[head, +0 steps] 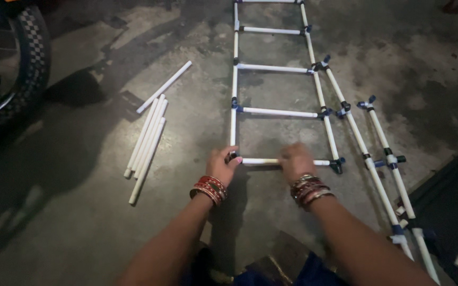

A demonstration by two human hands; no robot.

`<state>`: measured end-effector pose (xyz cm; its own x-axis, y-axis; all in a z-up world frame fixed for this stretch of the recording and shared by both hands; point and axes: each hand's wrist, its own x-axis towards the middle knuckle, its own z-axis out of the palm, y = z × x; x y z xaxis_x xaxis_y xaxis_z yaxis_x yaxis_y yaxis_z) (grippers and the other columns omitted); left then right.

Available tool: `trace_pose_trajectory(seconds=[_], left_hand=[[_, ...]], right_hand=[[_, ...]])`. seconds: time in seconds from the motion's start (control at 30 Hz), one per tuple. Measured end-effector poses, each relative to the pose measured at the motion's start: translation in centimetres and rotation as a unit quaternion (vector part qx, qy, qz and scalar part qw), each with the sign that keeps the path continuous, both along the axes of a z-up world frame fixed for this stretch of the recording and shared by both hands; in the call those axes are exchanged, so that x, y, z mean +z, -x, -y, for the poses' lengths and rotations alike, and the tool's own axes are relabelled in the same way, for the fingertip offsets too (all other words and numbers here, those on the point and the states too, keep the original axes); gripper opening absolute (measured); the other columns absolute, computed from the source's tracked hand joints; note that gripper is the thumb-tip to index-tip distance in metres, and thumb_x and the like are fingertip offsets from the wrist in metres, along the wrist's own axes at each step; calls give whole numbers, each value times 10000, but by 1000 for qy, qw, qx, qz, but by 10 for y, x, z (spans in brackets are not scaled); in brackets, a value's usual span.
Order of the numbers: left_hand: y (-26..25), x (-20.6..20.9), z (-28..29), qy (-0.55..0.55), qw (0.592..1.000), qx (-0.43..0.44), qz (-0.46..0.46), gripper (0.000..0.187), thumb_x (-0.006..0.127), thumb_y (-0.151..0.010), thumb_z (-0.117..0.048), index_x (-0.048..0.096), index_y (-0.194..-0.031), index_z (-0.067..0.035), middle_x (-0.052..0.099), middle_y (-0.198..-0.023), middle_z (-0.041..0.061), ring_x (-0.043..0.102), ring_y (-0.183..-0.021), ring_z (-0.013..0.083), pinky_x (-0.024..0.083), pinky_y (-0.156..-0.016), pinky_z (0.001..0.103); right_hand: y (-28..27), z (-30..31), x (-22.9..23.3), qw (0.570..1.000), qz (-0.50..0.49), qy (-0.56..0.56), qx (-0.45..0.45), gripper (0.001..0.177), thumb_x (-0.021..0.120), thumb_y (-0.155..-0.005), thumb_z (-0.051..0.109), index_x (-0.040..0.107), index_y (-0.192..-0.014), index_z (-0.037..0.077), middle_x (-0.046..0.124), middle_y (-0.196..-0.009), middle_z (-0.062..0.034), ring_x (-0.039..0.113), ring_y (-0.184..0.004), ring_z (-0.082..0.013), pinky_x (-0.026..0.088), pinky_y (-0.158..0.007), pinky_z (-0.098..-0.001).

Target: The person assembles a ladder-like structure from white PVC pipes and blue connectors. They connect long side rails and then insert shorter crossbars to form rungs, building the frame on the floor.

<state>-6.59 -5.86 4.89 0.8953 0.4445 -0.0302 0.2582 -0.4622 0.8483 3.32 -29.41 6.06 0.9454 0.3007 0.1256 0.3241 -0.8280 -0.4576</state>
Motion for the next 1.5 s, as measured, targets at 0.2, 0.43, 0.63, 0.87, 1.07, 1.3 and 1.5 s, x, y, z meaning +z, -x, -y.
trace_pose_trajectory(seconds=[0.2,0.43,0.63,0.87,1.07,1.3,1.5], left_hand=[[-9,-25,-3,52,993,35,97,618,719,-853,-318,550,-1380,-44,678,-1086,199,712,-920,324,566,-847,428],[-45,-44,-21,35,993,43,-100,498,593,-968,-459,652,-1213,-29,724,-1067,241,687,-984,402,523,-882,477],[-52,-55,-31,247,958,86,-114,333,597,-932,-299,573,-1152,-51,650,-899,128,660,-764,288,572,-606,433],[-53,-86,-30,225,961,135,-87,250,601,-916,-234,580,-1095,-61,636,-780,119,623,-608,252,506,-490,402],[-48,-109,-24,259,952,150,-65,241,623,-948,-279,588,-1054,-64,636,-786,104,612,-624,229,505,-480,399],[-24,-46,-21,174,980,-8,-100,460,619,-940,-435,563,-1083,-2,659,-796,150,635,-552,283,540,-502,416],[6,18,-76,163,856,-295,-392,870,425,-998,-739,664,-1062,96,749,-877,228,724,-585,217,612,-577,366]], right_hand=[[-55,116,-49,939,257,119,-195,523,754,-884,312,665,-1250,-50,680,-1156,-245,638,-1075,-425,483,-963,-497],[-91,175,-60,993,-96,17,-70,348,756,-819,276,704,-1082,54,739,-981,-161,685,-887,-288,540,-784,-367],[-72,130,-32,793,-402,-347,-298,380,643,-990,432,587,-836,89,573,-699,-42,557,-554,-209,483,-477,-380],[-65,115,-25,782,-384,-359,-334,333,565,-1014,356,560,-801,100,581,-688,-85,593,-527,-253,450,-435,-382],[-60,116,-32,764,-348,-402,-365,319,611,-973,299,555,-771,59,554,-656,-89,558,-479,-267,438,-400,-415],[-43,140,-39,722,-394,-428,-376,247,643,-960,234,570,-822,43,578,-728,-111,586,-599,-255,535,-506,-432],[-32,202,0,769,-612,-166,-82,455,546,-933,369,803,-1013,2,804,-937,-170,769,-789,-245,616,-718,-363]])
